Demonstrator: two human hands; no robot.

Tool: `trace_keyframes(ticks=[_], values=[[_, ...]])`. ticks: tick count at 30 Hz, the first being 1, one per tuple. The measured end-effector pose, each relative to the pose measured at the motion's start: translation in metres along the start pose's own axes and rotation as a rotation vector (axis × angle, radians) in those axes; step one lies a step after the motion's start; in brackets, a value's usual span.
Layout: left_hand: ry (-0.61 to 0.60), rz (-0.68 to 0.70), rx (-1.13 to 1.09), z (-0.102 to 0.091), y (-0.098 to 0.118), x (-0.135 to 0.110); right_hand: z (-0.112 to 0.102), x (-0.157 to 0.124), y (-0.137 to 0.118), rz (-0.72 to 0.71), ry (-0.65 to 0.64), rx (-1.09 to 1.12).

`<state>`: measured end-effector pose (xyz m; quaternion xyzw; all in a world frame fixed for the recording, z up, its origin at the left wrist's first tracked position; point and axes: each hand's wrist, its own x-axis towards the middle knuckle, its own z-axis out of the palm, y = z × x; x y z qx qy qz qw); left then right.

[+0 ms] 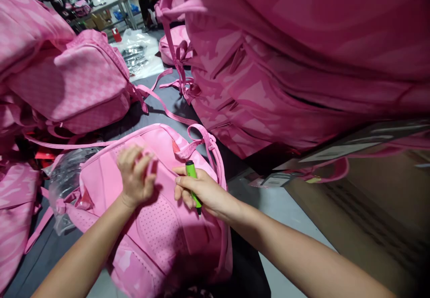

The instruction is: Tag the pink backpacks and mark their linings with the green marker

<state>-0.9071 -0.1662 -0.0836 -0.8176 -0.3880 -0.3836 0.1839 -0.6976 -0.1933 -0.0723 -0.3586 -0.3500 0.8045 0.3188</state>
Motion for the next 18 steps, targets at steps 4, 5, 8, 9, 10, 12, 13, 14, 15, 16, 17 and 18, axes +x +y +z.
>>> trace_keyframes(ticks=[4,5,8,9,10,12,13,14,15,16,17,18], values=[[-0.328,0.047,0.015,-0.006,-0.018,0.033,-0.003,0.002,-0.002,-0.015,0.056,-0.283],[-0.412,0.090,-0.022,-0.008,-0.019,0.038,-0.003,0.002,-0.002,-0.056,0.068,-0.379],[-0.517,0.099,-0.097,-0.015,-0.013,0.040,-0.005,0.000,-0.001,-0.132,0.081,-0.582],[-0.524,0.095,-0.100,-0.017,-0.008,0.039,-0.005,-0.001,-0.001,-0.107,0.070,-0.574],[-0.527,0.103,-0.096,-0.018,-0.003,0.039,-0.004,-0.002,-0.001,-0.073,0.056,-0.527],[-0.562,0.151,-0.099,-0.019,0.007,0.041,-0.002,-0.004,0.001,-0.061,0.081,-0.384],[-0.601,0.182,-0.115,-0.018,0.013,0.043,-0.002,-0.005,0.003,-0.104,0.130,-0.320],[-0.651,0.212,-0.142,-0.016,0.019,0.046,-0.003,-0.006,0.005,-0.165,0.195,-0.265],[-0.700,0.234,-0.172,-0.013,0.024,0.048,-0.005,-0.006,0.008,-0.225,0.267,-0.211],[-0.744,0.254,-0.199,-0.010,0.028,0.051,-0.008,-0.007,0.011,-0.272,0.332,-0.152],[-0.778,0.270,-0.218,-0.006,0.031,0.053,-0.012,-0.007,0.015,-0.301,0.378,-0.094],[-0.801,0.288,-0.229,-0.001,0.034,0.055,-0.015,-0.008,0.019,-0.313,0.400,-0.048]])
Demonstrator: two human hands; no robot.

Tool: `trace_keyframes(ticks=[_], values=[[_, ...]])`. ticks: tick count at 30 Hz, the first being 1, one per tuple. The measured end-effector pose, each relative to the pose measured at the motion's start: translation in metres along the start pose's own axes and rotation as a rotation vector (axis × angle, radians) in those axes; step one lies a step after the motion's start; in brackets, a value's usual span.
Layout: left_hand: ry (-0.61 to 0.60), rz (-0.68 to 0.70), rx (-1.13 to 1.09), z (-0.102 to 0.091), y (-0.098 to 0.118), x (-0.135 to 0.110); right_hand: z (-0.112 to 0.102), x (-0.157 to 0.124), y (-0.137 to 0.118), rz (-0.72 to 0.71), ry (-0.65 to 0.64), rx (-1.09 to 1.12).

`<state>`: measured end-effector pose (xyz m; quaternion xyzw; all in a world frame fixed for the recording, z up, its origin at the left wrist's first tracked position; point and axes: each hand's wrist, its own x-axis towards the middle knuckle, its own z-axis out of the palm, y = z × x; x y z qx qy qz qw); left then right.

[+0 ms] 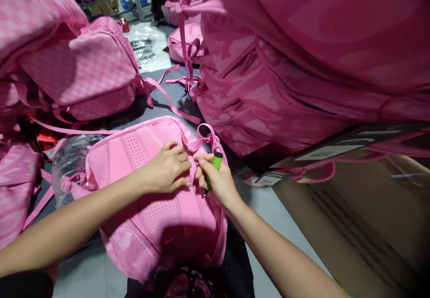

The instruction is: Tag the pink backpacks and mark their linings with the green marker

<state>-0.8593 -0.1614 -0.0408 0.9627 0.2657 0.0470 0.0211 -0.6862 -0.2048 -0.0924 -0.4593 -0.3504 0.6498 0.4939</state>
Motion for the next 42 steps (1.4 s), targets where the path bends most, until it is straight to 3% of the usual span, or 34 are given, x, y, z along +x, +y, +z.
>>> trace_keyframes(ticks=[4,8,13,15,17,21,25,28,33,38,42], values=[[-0.060,0.101,0.032,0.003,-0.008,0.013,-0.009,-0.001,0.013,0.025,-0.015,0.035],[-0.109,0.144,0.113,-0.014,-0.035,0.016,-0.009,-0.001,0.016,0.046,-0.071,0.038],[-0.008,0.079,0.291,-0.049,-0.087,0.005,-0.019,-0.003,0.018,0.035,-0.085,0.075],[0.022,0.016,0.350,-0.052,-0.093,0.002,-0.028,-0.007,0.019,0.003,-0.081,0.080],[0.030,-0.038,0.388,-0.044,-0.081,0.001,-0.035,-0.011,0.017,-0.070,-0.052,0.037],[0.017,-0.044,0.286,-0.005,-0.019,-0.001,-0.041,-0.017,0.009,-0.186,0.060,-0.056],[0.128,-0.170,0.179,0.025,0.023,-0.013,-0.037,-0.018,0.001,-0.215,0.101,-0.067],[0.235,-0.214,0.116,0.035,0.028,-0.022,-0.032,-0.016,0.003,-0.286,0.162,-0.186],[0.428,-0.173,0.156,0.050,0.026,-0.027,-0.017,-0.010,0.010,-0.557,0.209,-0.499],[0.466,-0.162,0.180,0.059,0.025,-0.027,-0.010,-0.006,0.015,-0.634,0.158,-0.744],[0.469,-0.160,0.168,0.061,0.022,-0.028,-0.012,-0.004,0.019,-0.640,0.154,-0.790]])
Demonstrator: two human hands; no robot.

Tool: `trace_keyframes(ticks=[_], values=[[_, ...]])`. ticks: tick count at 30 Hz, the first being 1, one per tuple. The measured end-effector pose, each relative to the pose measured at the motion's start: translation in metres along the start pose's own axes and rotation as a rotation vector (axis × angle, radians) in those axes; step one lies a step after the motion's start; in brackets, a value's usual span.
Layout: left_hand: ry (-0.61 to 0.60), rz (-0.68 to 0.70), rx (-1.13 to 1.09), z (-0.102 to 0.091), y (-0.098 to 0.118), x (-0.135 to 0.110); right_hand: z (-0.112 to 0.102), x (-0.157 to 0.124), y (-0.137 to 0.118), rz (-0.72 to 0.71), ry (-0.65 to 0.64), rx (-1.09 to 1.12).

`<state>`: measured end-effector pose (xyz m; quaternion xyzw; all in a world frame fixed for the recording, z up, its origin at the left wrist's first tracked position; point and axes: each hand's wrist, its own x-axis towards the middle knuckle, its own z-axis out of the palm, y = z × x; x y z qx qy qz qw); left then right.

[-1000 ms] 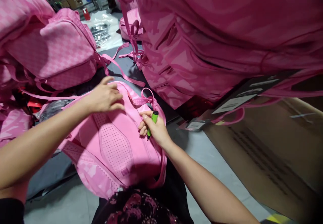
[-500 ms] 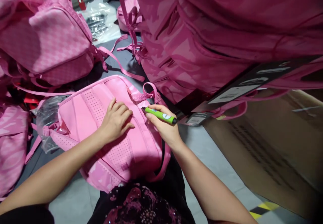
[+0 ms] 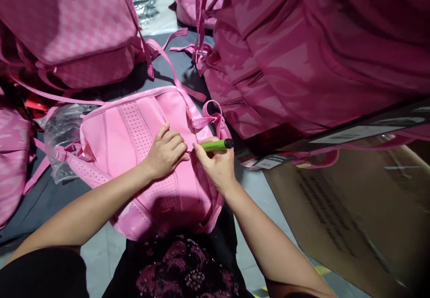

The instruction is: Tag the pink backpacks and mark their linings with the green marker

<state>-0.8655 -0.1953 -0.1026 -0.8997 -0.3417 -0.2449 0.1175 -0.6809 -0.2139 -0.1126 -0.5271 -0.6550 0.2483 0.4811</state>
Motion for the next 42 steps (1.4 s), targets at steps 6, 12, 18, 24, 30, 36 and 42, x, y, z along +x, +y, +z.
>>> trace_keyframes(ticks=[6,12,18,24,30,36,42], values=[[0.015,-0.004,0.000,0.0030,-0.0021,-0.0028,0.0029,-0.0002,-0.0015,0.012,0.010,0.008],[0.030,-0.005,-0.009,0.0050,-0.0021,-0.0040,0.0034,0.0005,-0.0042,0.037,-0.009,-0.004],[0.029,-0.007,-0.012,0.0065,-0.0025,-0.0040,0.0032,-0.0003,-0.0051,0.073,-0.009,-0.001],[0.030,-0.006,-0.024,0.0071,-0.0025,-0.0041,0.0025,-0.0024,-0.0030,0.079,0.005,0.018],[0.004,-0.013,-0.021,0.0052,-0.0021,-0.0039,0.0028,-0.0017,-0.0025,0.093,-0.012,0.035],[-0.017,-0.019,-0.021,0.0054,-0.0028,-0.0038,0.0029,-0.0021,-0.0003,0.084,-0.010,0.020],[-0.013,-0.014,-0.025,0.0065,-0.0027,-0.0038,0.0012,-0.0033,0.0001,0.079,-0.006,0.004]])
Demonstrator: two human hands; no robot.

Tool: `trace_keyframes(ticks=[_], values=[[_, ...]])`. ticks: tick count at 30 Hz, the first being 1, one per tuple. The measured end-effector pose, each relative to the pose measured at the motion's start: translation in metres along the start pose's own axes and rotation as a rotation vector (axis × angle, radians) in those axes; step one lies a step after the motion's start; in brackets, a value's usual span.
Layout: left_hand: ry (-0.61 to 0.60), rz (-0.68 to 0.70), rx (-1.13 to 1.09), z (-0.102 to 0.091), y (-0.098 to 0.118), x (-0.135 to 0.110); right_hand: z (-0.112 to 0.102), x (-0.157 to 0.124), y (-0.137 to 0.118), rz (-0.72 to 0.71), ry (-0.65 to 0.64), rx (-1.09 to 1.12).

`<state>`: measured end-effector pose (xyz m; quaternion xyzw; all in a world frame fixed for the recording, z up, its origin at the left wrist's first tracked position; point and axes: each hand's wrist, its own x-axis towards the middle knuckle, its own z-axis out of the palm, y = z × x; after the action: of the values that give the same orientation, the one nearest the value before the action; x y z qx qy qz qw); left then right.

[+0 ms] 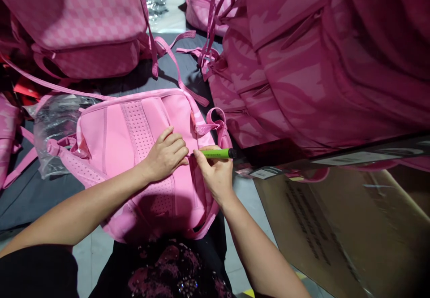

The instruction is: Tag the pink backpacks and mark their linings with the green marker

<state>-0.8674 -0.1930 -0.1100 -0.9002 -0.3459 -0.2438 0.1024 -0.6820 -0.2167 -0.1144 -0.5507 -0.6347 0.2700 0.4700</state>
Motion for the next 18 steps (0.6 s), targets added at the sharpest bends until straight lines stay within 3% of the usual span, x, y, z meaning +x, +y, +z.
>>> trace_keyframes(ticks=[13,18], values=[[-0.024,-0.001,0.022,-0.004,0.003,0.003,0.000,0.002,0.000,-0.014,-0.033,0.012],[-0.119,0.070,0.045,-0.013,-0.008,0.015,0.000,0.001,0.002,0.008,-0.036,0.048]])
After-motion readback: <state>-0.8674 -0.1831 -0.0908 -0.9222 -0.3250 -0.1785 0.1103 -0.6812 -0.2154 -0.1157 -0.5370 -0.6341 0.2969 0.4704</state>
